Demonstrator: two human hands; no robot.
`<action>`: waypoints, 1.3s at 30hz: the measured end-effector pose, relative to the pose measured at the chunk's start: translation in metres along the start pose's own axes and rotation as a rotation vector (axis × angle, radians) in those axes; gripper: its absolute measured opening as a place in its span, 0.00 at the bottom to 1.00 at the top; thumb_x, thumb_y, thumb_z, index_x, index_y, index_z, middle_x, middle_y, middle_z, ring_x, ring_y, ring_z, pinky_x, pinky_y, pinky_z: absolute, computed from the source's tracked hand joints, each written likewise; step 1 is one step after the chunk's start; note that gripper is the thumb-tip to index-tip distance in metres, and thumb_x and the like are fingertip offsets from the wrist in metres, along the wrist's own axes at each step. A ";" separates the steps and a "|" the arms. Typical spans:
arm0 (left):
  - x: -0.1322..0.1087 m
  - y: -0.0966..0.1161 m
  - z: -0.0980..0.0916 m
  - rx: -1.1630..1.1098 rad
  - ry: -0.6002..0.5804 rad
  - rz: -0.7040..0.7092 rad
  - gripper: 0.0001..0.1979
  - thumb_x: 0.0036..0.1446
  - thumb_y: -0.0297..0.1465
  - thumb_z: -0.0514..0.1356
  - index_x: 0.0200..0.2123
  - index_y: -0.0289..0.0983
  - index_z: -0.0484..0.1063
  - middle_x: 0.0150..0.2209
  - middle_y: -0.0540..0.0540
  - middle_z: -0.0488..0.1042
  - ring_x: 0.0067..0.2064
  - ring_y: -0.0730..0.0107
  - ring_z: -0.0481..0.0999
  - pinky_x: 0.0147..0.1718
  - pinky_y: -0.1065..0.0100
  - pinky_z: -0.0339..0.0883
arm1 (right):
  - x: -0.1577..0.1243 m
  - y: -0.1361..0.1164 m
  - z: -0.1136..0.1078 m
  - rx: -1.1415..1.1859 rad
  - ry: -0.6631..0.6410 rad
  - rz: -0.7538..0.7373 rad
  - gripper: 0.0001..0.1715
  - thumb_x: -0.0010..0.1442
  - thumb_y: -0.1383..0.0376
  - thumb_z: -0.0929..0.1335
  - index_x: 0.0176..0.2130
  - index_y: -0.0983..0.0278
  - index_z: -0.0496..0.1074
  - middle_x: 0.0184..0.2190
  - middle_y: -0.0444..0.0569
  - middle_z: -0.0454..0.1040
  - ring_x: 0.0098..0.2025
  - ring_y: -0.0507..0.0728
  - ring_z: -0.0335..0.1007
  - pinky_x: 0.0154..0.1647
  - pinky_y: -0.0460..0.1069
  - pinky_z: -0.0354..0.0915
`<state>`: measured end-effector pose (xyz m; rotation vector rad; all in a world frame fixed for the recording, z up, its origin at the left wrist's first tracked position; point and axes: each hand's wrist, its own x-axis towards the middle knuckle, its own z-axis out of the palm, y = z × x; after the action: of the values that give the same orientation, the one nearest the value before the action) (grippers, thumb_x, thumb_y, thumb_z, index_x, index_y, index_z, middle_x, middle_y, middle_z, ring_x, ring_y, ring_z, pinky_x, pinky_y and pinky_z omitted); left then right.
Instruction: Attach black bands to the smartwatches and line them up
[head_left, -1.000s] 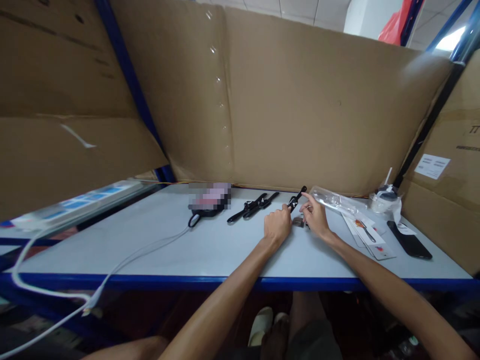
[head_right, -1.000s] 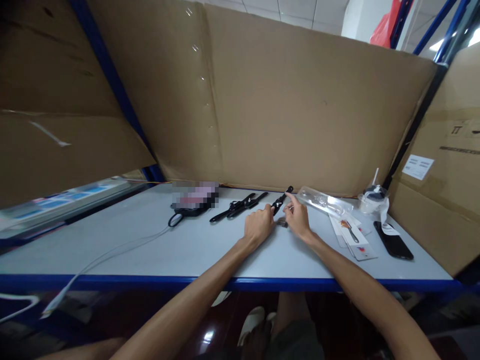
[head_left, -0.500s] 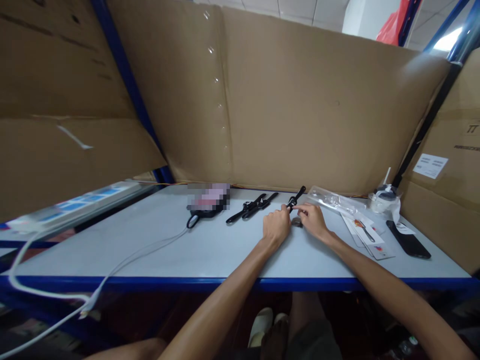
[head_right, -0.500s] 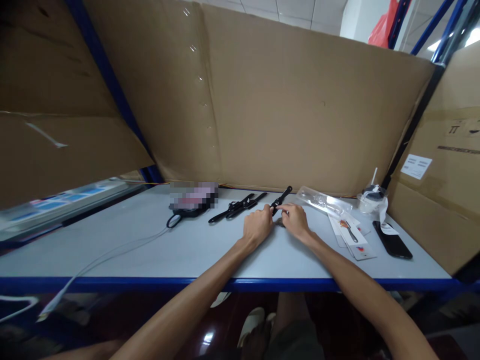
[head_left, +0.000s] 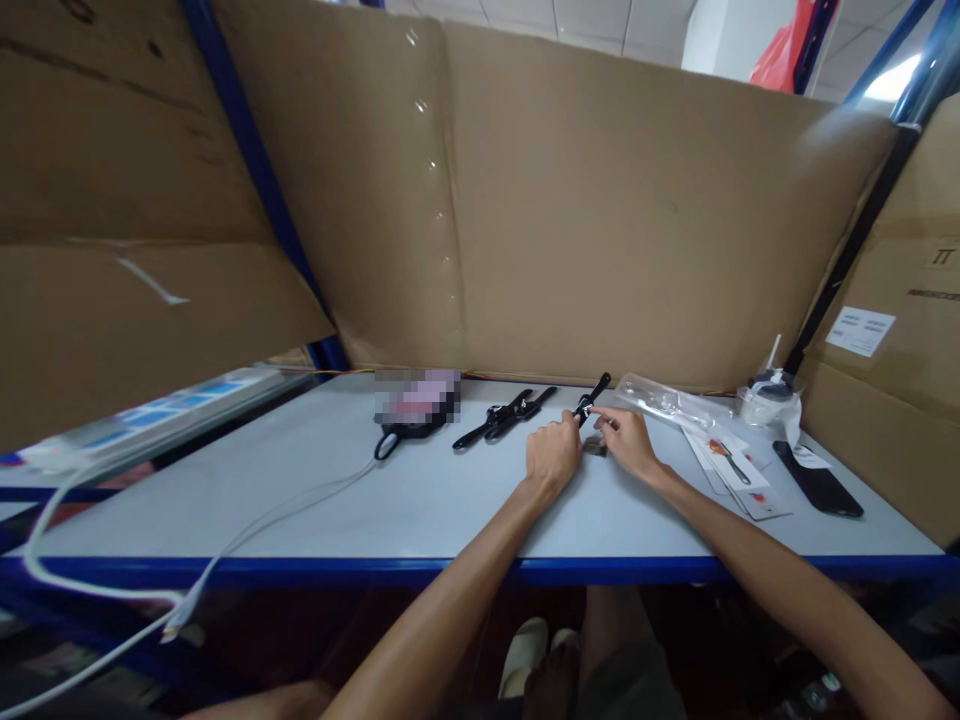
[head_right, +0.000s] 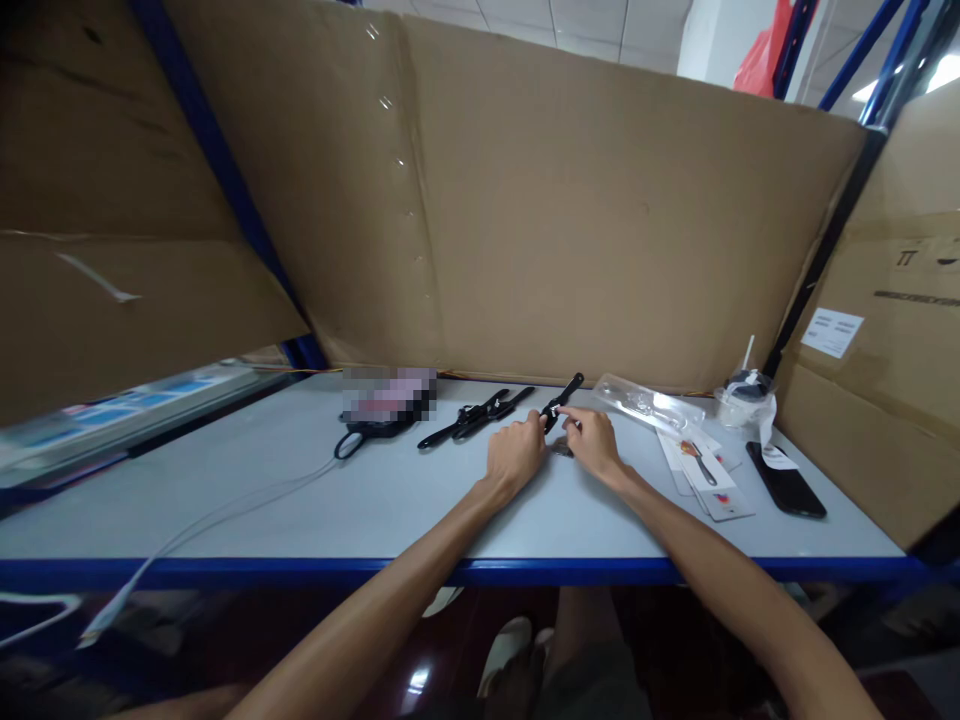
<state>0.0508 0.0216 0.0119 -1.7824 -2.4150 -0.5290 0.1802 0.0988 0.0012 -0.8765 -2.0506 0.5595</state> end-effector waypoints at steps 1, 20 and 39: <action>0.000 0.000 0.000 0.004 -0.003 -0.004 0.22 0.73 0.36 0.40 0.51 0.34 0.70 0.41 0.30 0.81 0.44 0.49 0.83 0.40 0.58 0.69 | 0.000 0.000 0.000 0.018 0.003 -0.002 0.25 0.60 0.72 0.64 0.51 0.58 0.81 0.35 0.45 0.82 0.31 0.54 0.77 0.37 0.47 0.71; -0.004 0.001 -0.001 0.060 -0.030 0.096 0.20 0.73 0.36 0.41 0.53 0.33 0.68 0.41 0.30 0.81 0.44 0.51 0.83 0.41 0.60 0.68 | 0.004 -0.010 -0.007 0.757 -0.105 0.533 0.18 0.65 0.55 0.70 0.32 0.67 0.75 0.30 0.54 0.80 0.25 0.51 0.74 0.19 0.42 0.67; -0.005 0.003 -0.006 0.041 -0.008 0.060 0.22 0.73 0.36 0.39 0.51 0.34 0.70 0.40 0.31 0.81 0.43 0.50 0.83 0.40 0.59 0.68 | 0.012 -0.006 -0.021 -0.191 0.017 -0.021 0.10 0.60 0.63 0.69 0.29 0.63 0.76 0.27 0.47 0.78 0.31 0.54 0.73 0.32 0.46 0.61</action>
<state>0.0539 0.0160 0.0170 -1.8371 -2.3510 -0.4645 0.1900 0.1059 0.0233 -0.9659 -2.1200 0.3469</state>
